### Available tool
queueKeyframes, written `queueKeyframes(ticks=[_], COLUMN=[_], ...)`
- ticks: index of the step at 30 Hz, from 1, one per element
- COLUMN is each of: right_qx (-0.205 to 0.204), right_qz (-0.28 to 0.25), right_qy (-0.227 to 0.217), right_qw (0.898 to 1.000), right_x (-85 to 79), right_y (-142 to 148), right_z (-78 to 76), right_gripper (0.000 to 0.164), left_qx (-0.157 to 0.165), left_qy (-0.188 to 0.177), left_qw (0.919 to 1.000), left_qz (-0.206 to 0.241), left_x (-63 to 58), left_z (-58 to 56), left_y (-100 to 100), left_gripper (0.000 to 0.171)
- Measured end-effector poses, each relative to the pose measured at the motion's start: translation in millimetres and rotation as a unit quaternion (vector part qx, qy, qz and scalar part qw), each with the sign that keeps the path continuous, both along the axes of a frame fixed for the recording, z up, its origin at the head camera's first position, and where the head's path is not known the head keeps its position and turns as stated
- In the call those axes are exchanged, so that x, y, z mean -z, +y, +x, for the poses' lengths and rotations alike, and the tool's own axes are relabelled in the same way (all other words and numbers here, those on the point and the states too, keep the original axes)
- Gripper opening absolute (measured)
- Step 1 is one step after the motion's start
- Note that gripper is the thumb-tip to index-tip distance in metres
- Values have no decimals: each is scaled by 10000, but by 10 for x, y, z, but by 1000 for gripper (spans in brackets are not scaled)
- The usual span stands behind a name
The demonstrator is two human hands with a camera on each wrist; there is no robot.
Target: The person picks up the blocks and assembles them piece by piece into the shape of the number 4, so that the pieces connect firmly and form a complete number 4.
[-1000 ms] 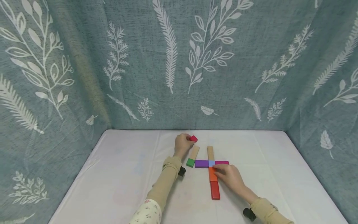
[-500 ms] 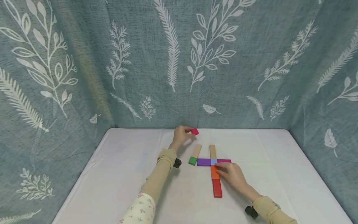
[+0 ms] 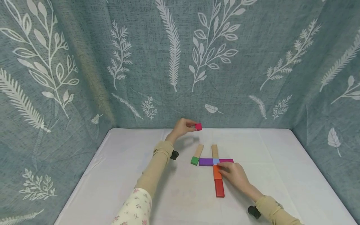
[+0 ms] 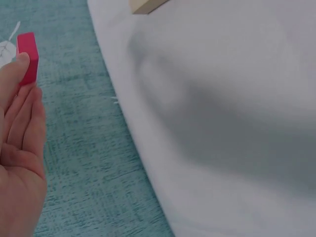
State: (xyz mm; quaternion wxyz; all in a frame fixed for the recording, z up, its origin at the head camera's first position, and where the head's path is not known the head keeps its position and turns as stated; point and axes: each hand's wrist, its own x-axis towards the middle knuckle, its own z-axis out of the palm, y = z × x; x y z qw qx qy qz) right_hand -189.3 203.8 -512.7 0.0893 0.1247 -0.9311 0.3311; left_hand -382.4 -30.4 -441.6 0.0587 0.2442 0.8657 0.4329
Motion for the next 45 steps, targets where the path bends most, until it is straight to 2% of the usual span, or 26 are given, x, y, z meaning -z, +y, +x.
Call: queueKeyframes(ticks=[10,17,21,30,37,41,43,45], right_qx=[-9,-13,12,89,158,211,211,191], right_qz=[6,48,65,54,34,-6,-10,-13], right_qy=[-10,71,72,37,-60,-156,-147,-100], right_qw=[10000,10000,10000,9999,9999,9997,9997,9998], right_x=[-24,-26,-19,9,16,15,15,19], right_y=[15,28,31,24,-3,-15,-17,-17], right_z=[-1,-9,-8,0,3,6,5,1], right_gripper=[31,30,30,30,30,30,30,29], left_qx=[426,650,778,1032,1122,1089,1014,943], left_qy=[-82,-235,-373,-325,-201,-134,-143,115], left_qw=[9990,9976,9959,9918,9900,9905,9905,9894], left_qz=[-86,-76,-271,-675,-836,-834,-923,-1094], left_x=[-144,-253,-247,-65,153,255,317,383], left_z=[-65,-50,-28,36,72,108,89,79], left_y=[3,44,83,196,247,251,270,279], left_gripper=[36,35,35,33,31,30,29,30])
